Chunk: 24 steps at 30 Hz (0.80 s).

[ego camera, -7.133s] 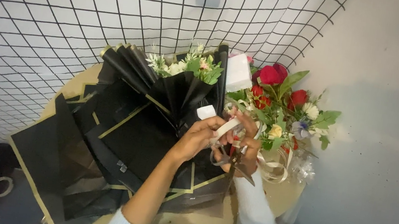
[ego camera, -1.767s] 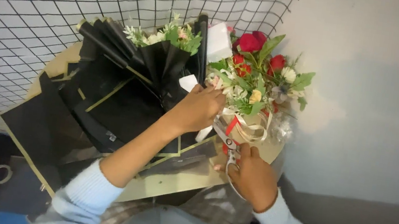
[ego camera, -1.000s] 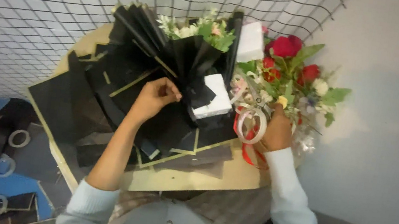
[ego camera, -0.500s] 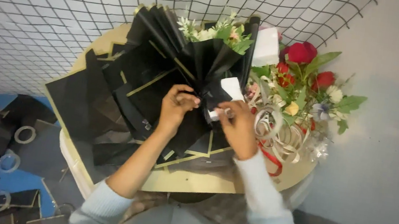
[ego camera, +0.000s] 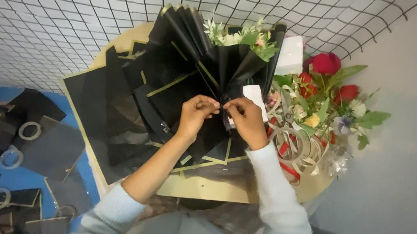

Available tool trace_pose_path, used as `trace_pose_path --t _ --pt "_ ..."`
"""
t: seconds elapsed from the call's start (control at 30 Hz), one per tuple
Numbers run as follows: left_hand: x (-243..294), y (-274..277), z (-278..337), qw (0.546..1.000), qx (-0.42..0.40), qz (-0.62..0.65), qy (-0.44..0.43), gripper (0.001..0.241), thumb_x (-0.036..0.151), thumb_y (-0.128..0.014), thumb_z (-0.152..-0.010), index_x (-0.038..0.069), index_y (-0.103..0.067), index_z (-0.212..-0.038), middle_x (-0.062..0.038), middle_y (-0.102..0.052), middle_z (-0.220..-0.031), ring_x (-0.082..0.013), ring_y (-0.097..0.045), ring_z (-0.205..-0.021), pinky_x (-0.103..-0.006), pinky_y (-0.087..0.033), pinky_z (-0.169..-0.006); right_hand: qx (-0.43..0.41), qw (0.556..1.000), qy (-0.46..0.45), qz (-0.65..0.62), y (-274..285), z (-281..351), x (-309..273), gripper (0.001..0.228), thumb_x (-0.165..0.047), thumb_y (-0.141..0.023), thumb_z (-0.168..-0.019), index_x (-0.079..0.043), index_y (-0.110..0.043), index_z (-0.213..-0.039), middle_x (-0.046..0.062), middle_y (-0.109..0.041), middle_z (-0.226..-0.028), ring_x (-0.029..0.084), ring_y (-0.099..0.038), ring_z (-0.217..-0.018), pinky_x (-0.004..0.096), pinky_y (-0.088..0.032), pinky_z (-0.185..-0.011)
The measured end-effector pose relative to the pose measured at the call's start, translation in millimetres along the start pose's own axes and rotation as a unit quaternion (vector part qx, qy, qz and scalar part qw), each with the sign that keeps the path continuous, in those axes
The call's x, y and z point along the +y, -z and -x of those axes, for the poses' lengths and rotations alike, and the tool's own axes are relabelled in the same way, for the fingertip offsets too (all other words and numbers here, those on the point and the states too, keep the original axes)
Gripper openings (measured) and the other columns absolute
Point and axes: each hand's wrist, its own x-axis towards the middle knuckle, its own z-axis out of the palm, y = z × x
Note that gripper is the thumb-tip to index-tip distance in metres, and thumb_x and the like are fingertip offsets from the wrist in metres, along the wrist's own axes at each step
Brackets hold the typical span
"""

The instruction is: Wrapping a flower bouquet with black decorative paper and securing it with tape and ribbon.

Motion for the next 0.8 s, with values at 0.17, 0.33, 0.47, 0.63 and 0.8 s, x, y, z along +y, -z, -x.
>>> trace_pose_path --t 0.17,0.33,0.47,0.63,0.8 --pt "-10.8 3.3 -9.5 0.999 0.01 -0.04 0.002 0.012 0.009 -0.078 -0.085 0.005 -0.074 -0.094 -0.012 -0.076 -0.086 -0.0185 -0.074 -0.078 -0.0247 -0.056 -0.063 -0.027 0.997 -0.012 0.068 1.0 -13.1 -9.6 0.013 -0.018 -0.074 -0.086 -0.006 -0.077 -0.089 0.015 -0.068 -0.079 0.033 -0.071 -0.077 0.042 -0.057 -0.068" --pt "-8.1 1.0 -6.6 0.996 0.022 -0.088 0.016 0.014 0.013 -0.081 -0.083 0.005 -0.076 -0.094 -0.012 -0.074 -0.087 -0.0183 -0.07 -0.08 -0.0265 -0.057 -0.066 -0.027 0.987 -0.005 0.161 -7.9 -27.1 15.4 0.009 -0.011 -0.07 -0.083 -0.008 -0.078 -0.083 0.015 -0.067 -0.076 0.037 -0.071 -0.077 0.045 -0.057 -0.068" --pt "-17.5 -2.9 -14.2 0.994 0.024 -0.108 0.014 0.015 0.015 -0.081 -0.084 0.004 -0.077 -0.093 -0.011 -0.073 -0.084 -0.0177 -0.068 -0.077 -0.0278 -0.057 -0.063 -0.036 0.982 -0.001 0.186 -4.1 -31.1 -0.5 0.011 -0.01 -0.071 -0.082 -0.001 -0.076 -0.085 0.018 -0.067 -0.075 0.039 -0.072 -0.077 0.044 -0.058 -0.068" --pt "-31.5 -4.7 -22.2 0.994 0.027 -0.105 0.025 0.012 0.012 -0.076 -0.084 0.003 -0.075 -0.093 -0.011 -0.072 -0.083 -0.019 -0.068 -0.078 -0.0284 -0.058 -0.065 -0.065 0.977 0.019 0.201 -5.5 -38.5 1.9 0.012 -0.01 -0.072 -0.08 0.001 -0.075 -0.084 0.02 -0.067 -0.074 0.042 -0.071 -0.077 0.048 -0.058 -0.065" --pt "-35.6 -5.6 -24.3 0.995 0.015 -0.091 0.032 0.013 0.007 -0.069 -0.09 -0.003 -0.069 -0.098 -0.014 -0.07 -0.09 -0.0203 -0.069 -0.082 -0.0302 -0.058 -0.069 -0.1 0.97 0.016 0.221 -7.2 -47.4 10.7 0.019 -0.019 -0.073 -0.078 0.0 -0.075 -0.078 0.021 -0.071 -0.07 0.045 -0.072 -0.08 0.051 -0.056 -0.07"
